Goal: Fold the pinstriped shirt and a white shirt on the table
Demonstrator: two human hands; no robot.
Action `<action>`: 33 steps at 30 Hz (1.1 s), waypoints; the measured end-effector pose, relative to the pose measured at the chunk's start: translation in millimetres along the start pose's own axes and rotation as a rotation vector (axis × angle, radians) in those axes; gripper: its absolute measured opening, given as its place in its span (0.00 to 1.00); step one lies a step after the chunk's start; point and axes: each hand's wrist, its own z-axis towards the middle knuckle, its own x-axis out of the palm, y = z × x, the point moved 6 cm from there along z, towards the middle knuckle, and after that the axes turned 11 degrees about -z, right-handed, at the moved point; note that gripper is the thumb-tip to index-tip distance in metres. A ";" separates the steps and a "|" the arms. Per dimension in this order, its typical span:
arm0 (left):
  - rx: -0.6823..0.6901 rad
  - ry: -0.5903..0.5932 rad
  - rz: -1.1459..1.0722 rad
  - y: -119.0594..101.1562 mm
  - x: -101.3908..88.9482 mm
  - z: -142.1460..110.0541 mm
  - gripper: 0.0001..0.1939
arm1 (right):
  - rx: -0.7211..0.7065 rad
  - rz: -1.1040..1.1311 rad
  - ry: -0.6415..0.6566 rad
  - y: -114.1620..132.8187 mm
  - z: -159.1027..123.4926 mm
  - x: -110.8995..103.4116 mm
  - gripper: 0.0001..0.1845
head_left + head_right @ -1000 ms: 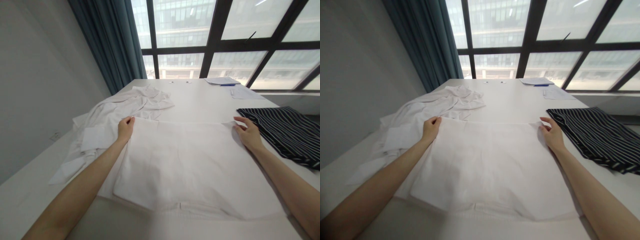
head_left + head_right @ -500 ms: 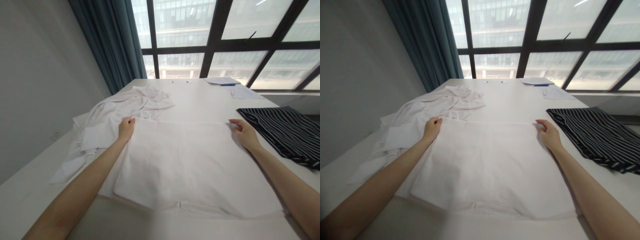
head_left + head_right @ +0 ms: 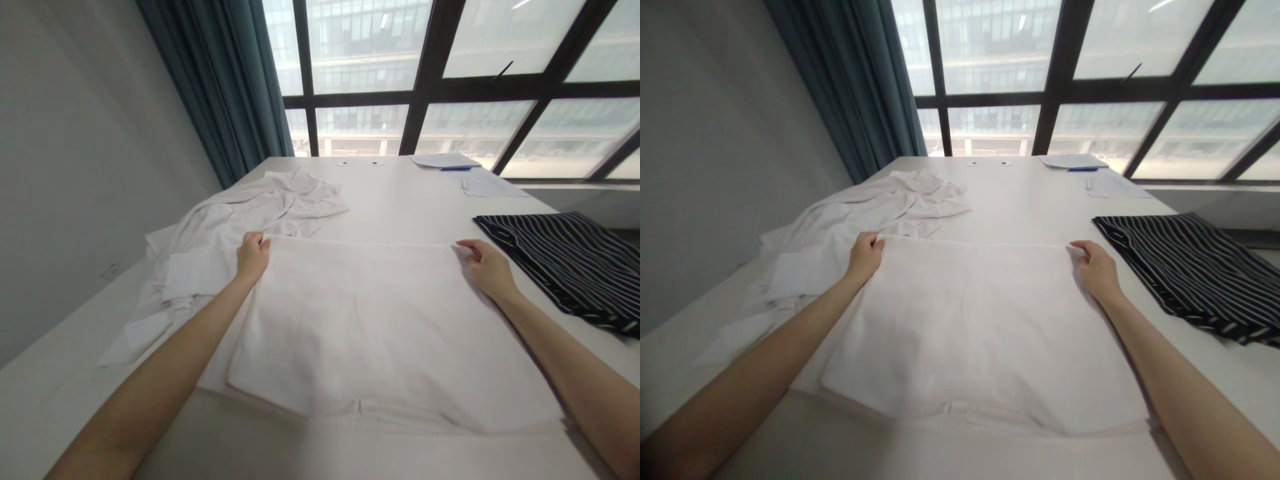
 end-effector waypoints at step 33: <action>0.475 0.438 0.262 -109.1 35.9 -67.8 0.25 | -0.357 -0.498 0.369 62.9 -29.9 18.5 0.33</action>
